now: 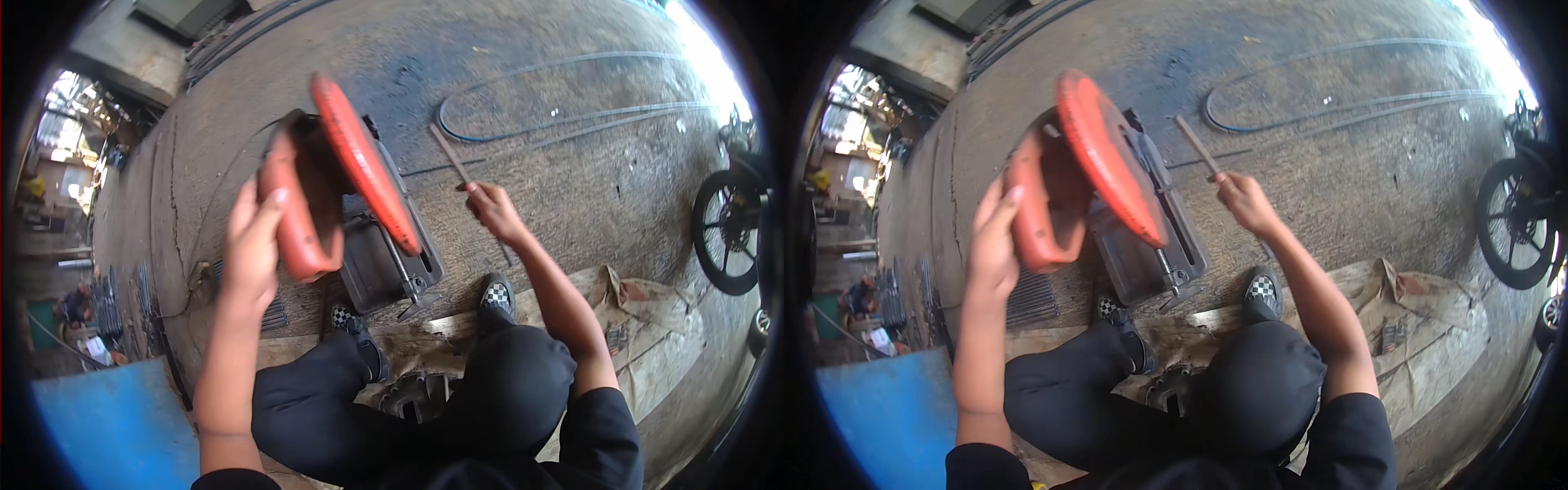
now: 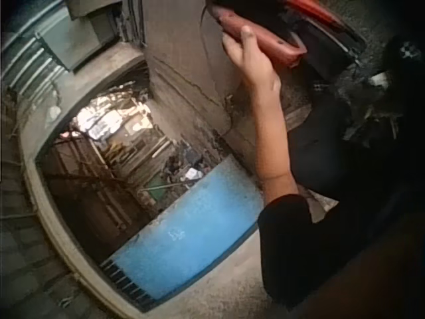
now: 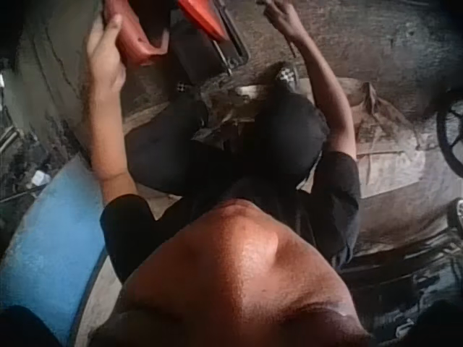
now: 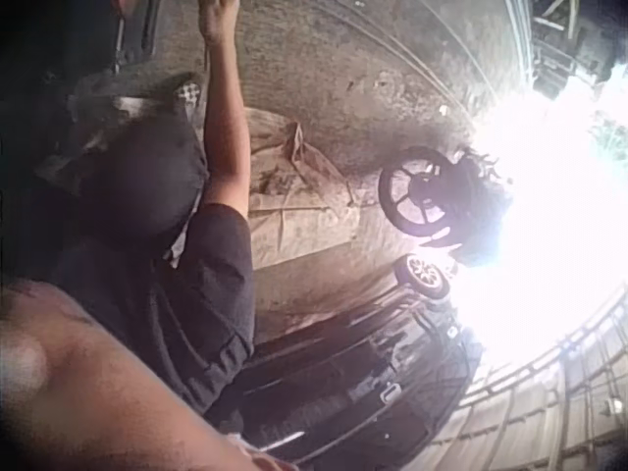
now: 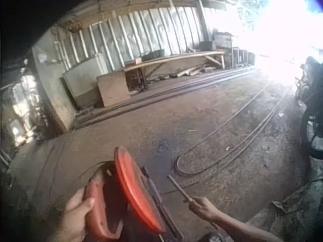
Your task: Cutting a metal rod using a circular chop saw.
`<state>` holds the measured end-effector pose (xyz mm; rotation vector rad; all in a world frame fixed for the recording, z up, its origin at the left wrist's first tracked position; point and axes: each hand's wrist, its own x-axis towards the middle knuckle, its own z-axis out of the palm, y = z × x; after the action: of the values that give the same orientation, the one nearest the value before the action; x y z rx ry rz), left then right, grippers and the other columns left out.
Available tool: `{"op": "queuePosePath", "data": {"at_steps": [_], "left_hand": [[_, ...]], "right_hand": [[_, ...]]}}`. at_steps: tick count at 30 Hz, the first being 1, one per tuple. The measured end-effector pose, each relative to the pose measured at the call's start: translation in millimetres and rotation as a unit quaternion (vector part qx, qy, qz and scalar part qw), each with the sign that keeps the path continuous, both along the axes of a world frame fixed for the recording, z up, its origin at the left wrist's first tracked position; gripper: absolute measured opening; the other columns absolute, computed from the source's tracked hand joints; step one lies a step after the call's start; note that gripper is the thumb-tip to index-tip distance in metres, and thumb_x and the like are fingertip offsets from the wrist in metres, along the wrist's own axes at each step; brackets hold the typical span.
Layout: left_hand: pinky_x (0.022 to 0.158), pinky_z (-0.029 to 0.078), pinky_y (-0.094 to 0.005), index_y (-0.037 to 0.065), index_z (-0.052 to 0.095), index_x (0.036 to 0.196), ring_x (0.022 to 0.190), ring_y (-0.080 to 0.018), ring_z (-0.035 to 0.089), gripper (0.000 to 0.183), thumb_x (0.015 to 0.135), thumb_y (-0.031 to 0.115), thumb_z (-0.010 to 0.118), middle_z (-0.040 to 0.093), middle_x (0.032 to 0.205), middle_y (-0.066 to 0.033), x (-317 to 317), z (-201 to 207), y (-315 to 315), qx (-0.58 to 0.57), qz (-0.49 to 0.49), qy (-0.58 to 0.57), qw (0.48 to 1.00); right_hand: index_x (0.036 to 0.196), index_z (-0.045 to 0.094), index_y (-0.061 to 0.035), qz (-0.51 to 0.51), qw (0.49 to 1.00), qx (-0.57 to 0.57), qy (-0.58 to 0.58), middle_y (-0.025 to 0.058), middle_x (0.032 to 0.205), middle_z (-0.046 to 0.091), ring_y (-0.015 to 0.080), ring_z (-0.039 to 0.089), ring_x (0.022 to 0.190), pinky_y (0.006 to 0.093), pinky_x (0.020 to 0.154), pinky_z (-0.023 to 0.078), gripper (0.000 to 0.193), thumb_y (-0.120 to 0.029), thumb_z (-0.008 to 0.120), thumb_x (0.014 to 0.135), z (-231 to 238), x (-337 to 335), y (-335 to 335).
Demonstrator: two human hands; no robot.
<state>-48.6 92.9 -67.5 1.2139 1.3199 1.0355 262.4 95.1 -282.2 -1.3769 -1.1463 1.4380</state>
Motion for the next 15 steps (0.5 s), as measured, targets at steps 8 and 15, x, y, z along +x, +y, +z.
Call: {"op": "queuePosePath", "data": {"at_steps": [8,15], "left_hand": [[0.092,0.049,-0.0348,-0.004,0.04,0.141,0.104,-0.025,0.062,0.06,0.088,0.016,0.059,0.054,0.127,-0.0187,22.2,4.0,5.1,-0.03,0.038,0.128,0.991],[0.075,0.05,-0.0258,-0.007,0.042,0.138,0.092,-0.0177,0.06,0.061,0.084,0.01,0.063,0.056,0.119,-0.0183,31.1,8.8,10.9,-0.042,0.042,0.209,0.976]], "right_hand": [[0.099,0.067,0.0005,0.069,0.976,-0.119,0.167,-0.0036,0.066,0.049,0.0072,0.044,0.058,0.0263,0.052,0.037,0.034,-0.029,0.051,0.099,-110.6,-49.0,-5.7],[0.101,0.067,0.0027,0.071,0.96,-0.135,0.237,-0.0003,0.065,0.052,0.0098,0.047,0.058,0.0298,0.054,0.041,0.036,-0.031,0.054,0.099,-132.2,-63.9,-11.9]]}}
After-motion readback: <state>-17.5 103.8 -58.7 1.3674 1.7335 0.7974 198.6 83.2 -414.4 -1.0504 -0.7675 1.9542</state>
